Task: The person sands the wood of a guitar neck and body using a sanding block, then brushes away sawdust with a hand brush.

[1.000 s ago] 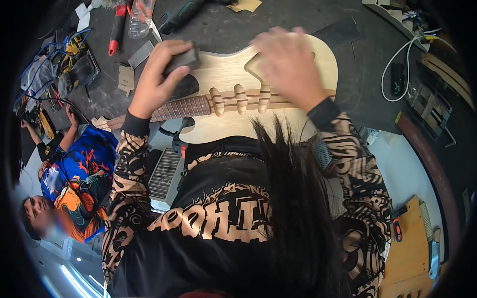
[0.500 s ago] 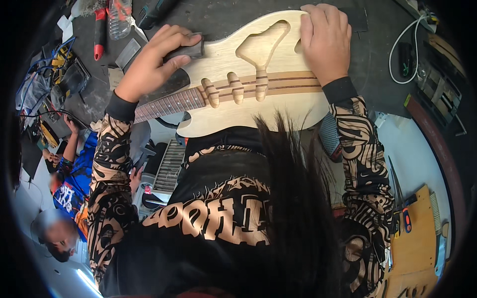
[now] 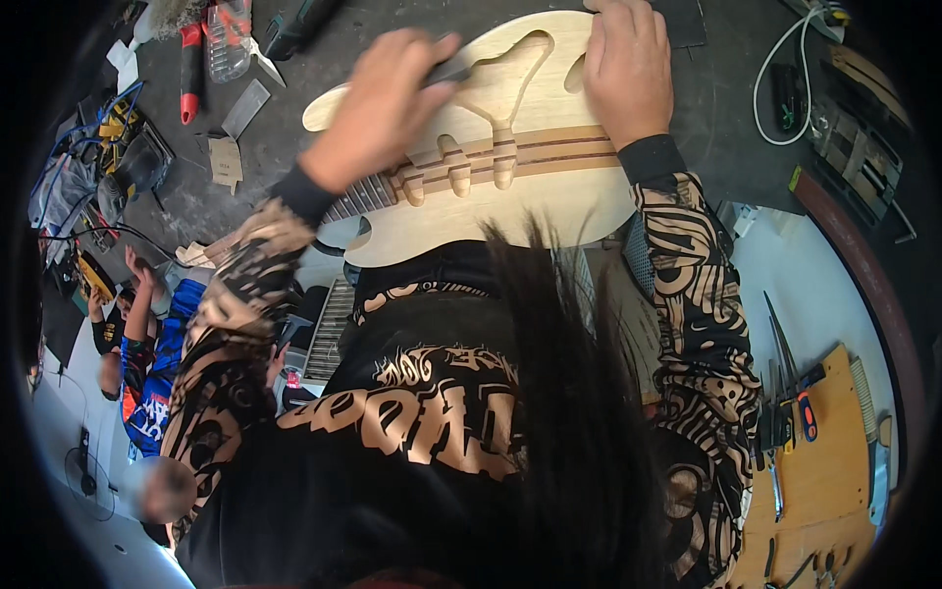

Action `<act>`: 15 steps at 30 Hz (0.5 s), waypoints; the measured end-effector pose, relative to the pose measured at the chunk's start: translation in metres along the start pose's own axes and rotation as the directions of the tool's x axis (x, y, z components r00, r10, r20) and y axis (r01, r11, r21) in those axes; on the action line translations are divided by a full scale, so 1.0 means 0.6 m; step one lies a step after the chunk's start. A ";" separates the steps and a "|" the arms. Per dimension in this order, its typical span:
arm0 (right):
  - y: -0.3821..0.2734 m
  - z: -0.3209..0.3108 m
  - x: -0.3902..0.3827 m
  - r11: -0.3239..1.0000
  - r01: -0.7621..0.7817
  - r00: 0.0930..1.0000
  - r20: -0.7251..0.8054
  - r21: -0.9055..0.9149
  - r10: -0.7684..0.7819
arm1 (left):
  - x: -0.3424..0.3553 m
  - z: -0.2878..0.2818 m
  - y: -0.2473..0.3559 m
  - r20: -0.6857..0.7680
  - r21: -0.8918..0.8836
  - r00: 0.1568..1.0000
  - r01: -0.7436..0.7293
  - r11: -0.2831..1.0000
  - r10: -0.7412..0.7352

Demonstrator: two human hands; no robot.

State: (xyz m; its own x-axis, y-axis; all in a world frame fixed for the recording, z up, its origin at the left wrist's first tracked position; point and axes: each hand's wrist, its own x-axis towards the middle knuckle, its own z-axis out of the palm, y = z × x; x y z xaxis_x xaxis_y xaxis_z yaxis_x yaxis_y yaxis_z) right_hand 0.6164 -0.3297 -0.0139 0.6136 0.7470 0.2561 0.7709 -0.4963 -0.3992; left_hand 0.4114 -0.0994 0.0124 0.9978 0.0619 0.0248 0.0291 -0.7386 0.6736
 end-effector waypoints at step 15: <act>-0.006 -0.020 -0.002 0.979 0.183 0.983 -0.010 0.094 -0.183 | -0.166 -0.096 0.053 -0.491 -0.650 0.614 0.213 0.729 -0.618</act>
State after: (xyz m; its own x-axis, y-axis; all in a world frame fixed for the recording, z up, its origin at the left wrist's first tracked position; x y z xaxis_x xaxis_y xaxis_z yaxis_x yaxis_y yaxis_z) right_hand 0.6149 -0.3341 -0.0020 0.4641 0.8205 0.3337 0.8505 -0.3077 -0.4266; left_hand 0.3096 -0.0900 0.0739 0.5651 0.8241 -0.0378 0.1951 -0.0890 0.9767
